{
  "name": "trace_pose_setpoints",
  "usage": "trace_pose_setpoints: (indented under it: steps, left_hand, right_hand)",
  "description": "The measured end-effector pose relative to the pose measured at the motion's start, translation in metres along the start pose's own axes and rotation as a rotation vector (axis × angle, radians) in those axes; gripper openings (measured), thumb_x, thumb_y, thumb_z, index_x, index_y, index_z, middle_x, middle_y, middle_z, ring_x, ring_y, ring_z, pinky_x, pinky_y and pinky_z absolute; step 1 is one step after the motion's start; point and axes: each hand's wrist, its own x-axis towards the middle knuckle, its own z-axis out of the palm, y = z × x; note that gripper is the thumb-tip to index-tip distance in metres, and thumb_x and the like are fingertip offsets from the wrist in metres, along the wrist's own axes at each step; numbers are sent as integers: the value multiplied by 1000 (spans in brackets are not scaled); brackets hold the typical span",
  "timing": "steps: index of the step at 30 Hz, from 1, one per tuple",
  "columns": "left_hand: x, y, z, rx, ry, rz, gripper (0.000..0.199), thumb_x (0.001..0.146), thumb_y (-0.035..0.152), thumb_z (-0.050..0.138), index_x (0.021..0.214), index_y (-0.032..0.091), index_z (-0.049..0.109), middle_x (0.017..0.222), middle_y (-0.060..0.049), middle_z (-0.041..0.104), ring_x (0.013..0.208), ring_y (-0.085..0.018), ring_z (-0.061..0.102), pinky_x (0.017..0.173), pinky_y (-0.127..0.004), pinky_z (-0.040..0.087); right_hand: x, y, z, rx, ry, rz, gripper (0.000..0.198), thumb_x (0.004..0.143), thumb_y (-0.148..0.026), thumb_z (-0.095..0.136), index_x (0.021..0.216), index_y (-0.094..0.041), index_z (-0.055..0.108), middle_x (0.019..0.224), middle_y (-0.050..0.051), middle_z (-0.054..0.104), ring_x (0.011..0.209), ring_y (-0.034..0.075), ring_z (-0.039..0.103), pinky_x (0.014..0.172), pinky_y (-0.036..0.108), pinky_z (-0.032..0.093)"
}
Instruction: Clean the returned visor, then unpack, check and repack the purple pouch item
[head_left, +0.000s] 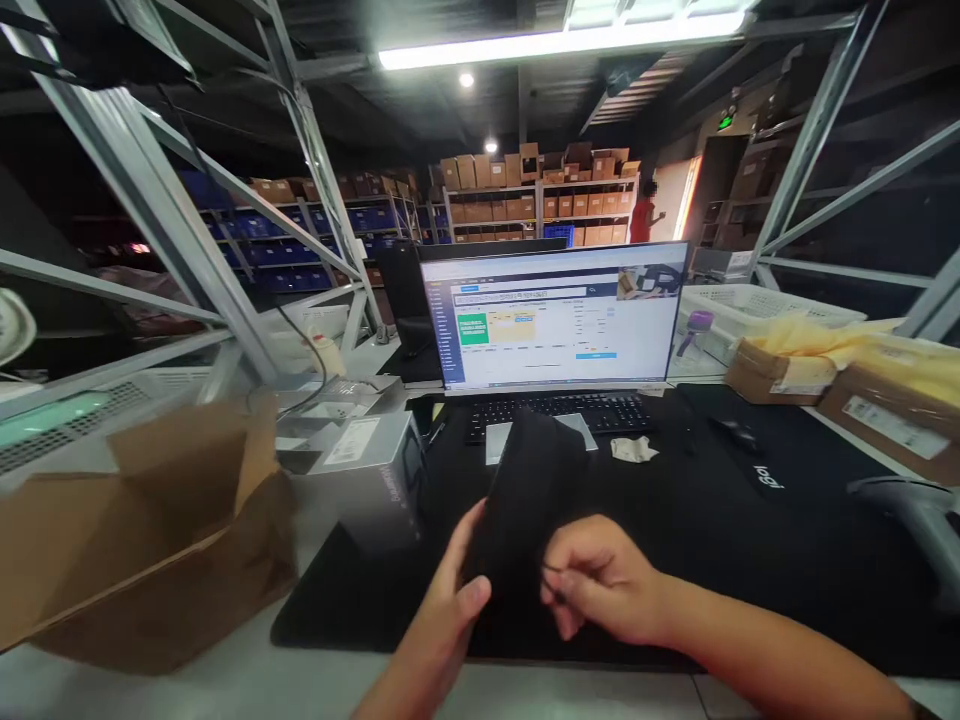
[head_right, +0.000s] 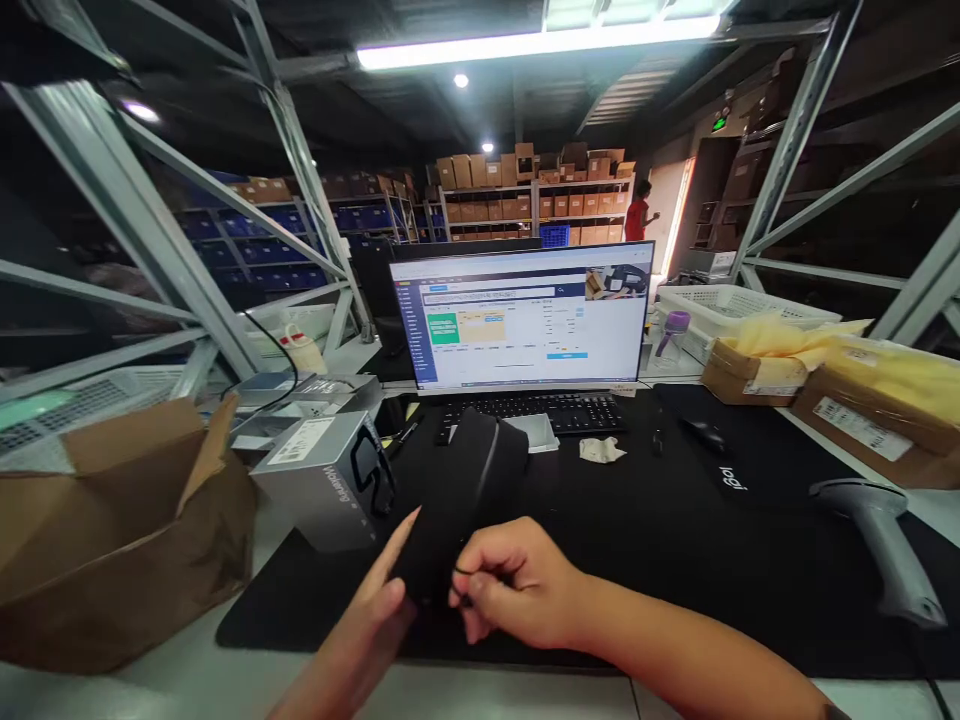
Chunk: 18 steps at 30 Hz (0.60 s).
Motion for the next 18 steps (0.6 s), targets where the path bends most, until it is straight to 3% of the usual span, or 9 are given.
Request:
trace_pose_setpoints:
  steps: [3,6,8,10,14,18]
  left_hand:
    - [4,14,-9,29,-36,-110,98,66,61,82,146,18,47,136,-18,62,131,-41,53,110,-53,41]
    - [11,16,-19,127,-57,-129,89,64,59,83,138,18,56,138,-16,61,134,-40,50,113,-51,39]
    - [15,10,-23,209,-54,-99,92,61,54,86,140,18,54,141,-15,59,135,-39,49,114,-49,39]
    - [19,2,-26,296,-35,-87,102,58,53,87,145,16,47,142,-17,57,135,-41,48,112,-50,42]
    - [26,-6,-23,528,76,-29,115,61,56,81,154,12,29,150,-21,48,140,-40,44,115,-51,39]
    - [28,0,-5,980,174,149,110,65,36,76,156,14,18,155,-19,40,144,-36,39,122,-54,29]
  right_hand:
    - [1,3,3,-22,-72,46,25,92,-34,57,77,-15,56,58,-1,55,48,8,55,47,15,44]
    - [0,5,4,-86,-172,73,9,82,-20,55,75,-15,57,66,1,59,51,7,57,50,14,45]
    - [-1,7,6,-98,-263,115,7,77,-16,53,76,-15,59,69,1,61,53,6,58,52,14,46]
    - [1,9,7,-24,-262,232,8,77,-19,54,78,-15,61,64,-1,60,51,6,57,52,15,47]
    - [8,4,-8,202,78,453,26,75,-41,64,73,-16,59,48,-4,55,35,6,45,35,14,35]
    - [11,-20,-46,350,395,406,23,66,-35,70,69,-15,60,43,-7,45,32,2,28,30,11,19]
